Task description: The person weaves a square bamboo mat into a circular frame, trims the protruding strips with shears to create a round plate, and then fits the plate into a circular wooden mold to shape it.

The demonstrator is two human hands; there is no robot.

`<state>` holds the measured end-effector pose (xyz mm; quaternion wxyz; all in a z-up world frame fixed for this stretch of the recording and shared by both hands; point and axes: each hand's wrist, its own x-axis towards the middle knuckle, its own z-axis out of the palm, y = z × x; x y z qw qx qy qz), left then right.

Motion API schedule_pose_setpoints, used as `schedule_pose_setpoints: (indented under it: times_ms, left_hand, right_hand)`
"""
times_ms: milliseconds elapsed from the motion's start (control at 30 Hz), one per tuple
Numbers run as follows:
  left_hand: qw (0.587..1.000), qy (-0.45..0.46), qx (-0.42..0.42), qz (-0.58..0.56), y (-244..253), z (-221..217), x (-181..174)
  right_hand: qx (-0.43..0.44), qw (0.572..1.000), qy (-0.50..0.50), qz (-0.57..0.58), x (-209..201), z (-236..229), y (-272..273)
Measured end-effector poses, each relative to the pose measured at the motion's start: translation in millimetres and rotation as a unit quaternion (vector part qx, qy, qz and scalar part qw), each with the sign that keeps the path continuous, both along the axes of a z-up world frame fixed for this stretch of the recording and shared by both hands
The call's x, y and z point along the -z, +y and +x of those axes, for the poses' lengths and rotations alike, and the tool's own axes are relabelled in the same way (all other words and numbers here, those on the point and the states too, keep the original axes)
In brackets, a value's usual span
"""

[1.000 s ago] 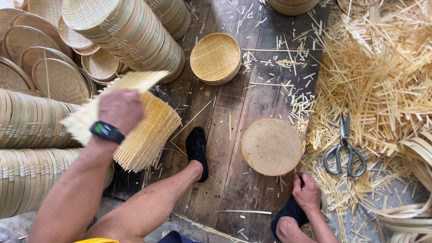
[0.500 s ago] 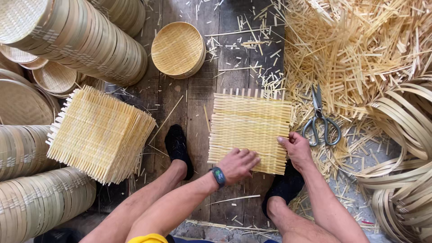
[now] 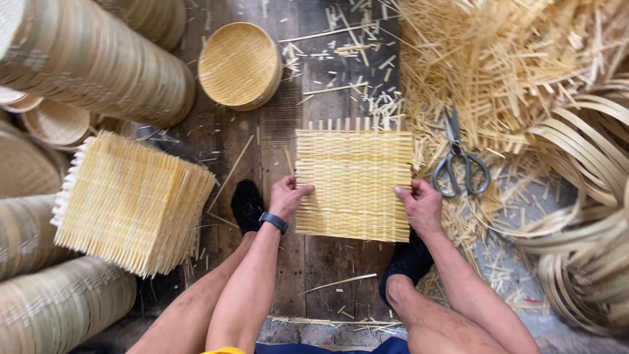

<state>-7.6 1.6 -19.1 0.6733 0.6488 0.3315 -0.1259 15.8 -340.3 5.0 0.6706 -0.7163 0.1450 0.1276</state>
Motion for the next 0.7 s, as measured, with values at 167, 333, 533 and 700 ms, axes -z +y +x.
schedule_pose_setpoints:
  times_ms: [167, 333, 533, 700]
  left_hand:
    - [1.000, -0.027, 0.004, -0.011, 1.8, -4.0, 5.8]
    - [1.000, -0.017, -0.006, -0.012, -2.0, -3.6, -2.0]
    - [0.997, 0.020, -0.038, 0.071, -4.5, -1.1, -32.1]
    - [0.993, 0.001, -0.075, 0.088, 0.3, -1.5, -29.7]
  right_hand:
    - [0.022, 1.000, -0.018, 0.012, 12.5, -2.4, 3.9]
    - [0.043, 0.992, -0.048, -0.104, 21.5, 0.1, -24.5]
    - [-0.046, 0.824, 0.001, -0.565, 32.9, -2.6, -140.5]
    - [-0.186, 0.770, 0.132, -0.596, 57.2, -23.6, -188.8]
